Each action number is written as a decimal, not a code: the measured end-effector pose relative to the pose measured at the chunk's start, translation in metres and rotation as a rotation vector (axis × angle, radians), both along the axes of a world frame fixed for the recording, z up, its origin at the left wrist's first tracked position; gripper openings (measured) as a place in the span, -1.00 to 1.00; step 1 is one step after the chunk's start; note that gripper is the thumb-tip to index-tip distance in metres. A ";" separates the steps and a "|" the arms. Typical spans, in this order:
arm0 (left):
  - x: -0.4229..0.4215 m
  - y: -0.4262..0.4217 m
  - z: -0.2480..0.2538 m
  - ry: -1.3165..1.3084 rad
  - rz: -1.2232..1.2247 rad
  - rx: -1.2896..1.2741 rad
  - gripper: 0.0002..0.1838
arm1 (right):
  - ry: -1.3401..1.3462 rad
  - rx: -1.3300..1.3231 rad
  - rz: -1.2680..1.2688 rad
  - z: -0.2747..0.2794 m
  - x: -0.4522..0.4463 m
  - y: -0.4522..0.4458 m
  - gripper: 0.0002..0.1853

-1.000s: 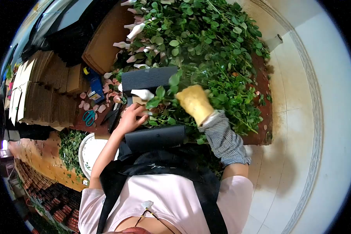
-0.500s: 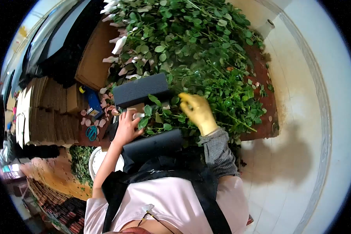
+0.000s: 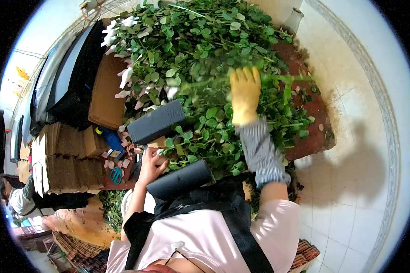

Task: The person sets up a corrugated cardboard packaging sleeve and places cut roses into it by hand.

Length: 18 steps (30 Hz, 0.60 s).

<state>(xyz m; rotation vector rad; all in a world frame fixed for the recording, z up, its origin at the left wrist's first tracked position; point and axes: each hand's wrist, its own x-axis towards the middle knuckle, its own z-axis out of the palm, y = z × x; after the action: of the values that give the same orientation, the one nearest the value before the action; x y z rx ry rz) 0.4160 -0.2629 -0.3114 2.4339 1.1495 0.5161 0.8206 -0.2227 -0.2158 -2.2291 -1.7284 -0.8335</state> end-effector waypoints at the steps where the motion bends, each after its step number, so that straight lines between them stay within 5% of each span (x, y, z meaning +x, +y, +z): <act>1: 0.000 -0.001 0.001 -0.012 0.007 -0.008 -0.61 | -0.030 -0.109 -0.114 0.002 0.006 0.016 -0.53; 3: -0.003 -0.002 0.007 0.040 -0.026 0.031 -0.62 | 0.087 -0.150 -0.207 -0.003 0.011 0.027 -0.55; 5: -0.002 -0.004 0.010 -0.029 0.016 -0.023 -0.68 | 0.524 -0.432 0.056 -0.008 0.011 0.022 -0.51; 7: -0.002 -0.003 -0.003 -0.068 0.060 -0.004 -0.66 | 0.687 -0.473 0.248 0.002 -0.028 -0.004 -0.44; 9: -0.001 -0.001 -0.001 -0.051 0.051 -0.021 -0.65 | 0.691 -0.252 0.669 -0.042 -0.047 -0.035 -0.48; 11: 0.002 0.001 0.002 -0.084 0.030 0.025 -0.69 | 0.725 -0.398 0.645 -0.071 -0.065 -0.059 -0.52; 15: 0.005 0.004 0.009 -0.018 -0.023 0.008 -0.73 | 0.647 -0.161 0.608 -0.098 -0.080 -0.075 -0.65; 18: 0.003 0.000 0.006 -0.014 0.008 -0.007 -0.74 | 0.659 -0.340 0.456 -0.097 -0.091 -0.081 -0.70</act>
<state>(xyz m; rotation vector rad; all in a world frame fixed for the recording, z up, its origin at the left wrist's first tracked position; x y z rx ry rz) 0.4187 -0.2627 -0.3056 2.4173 1.1535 0.5301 0.7298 -0.3033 -0.3125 -1.8324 -1.9718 0.2862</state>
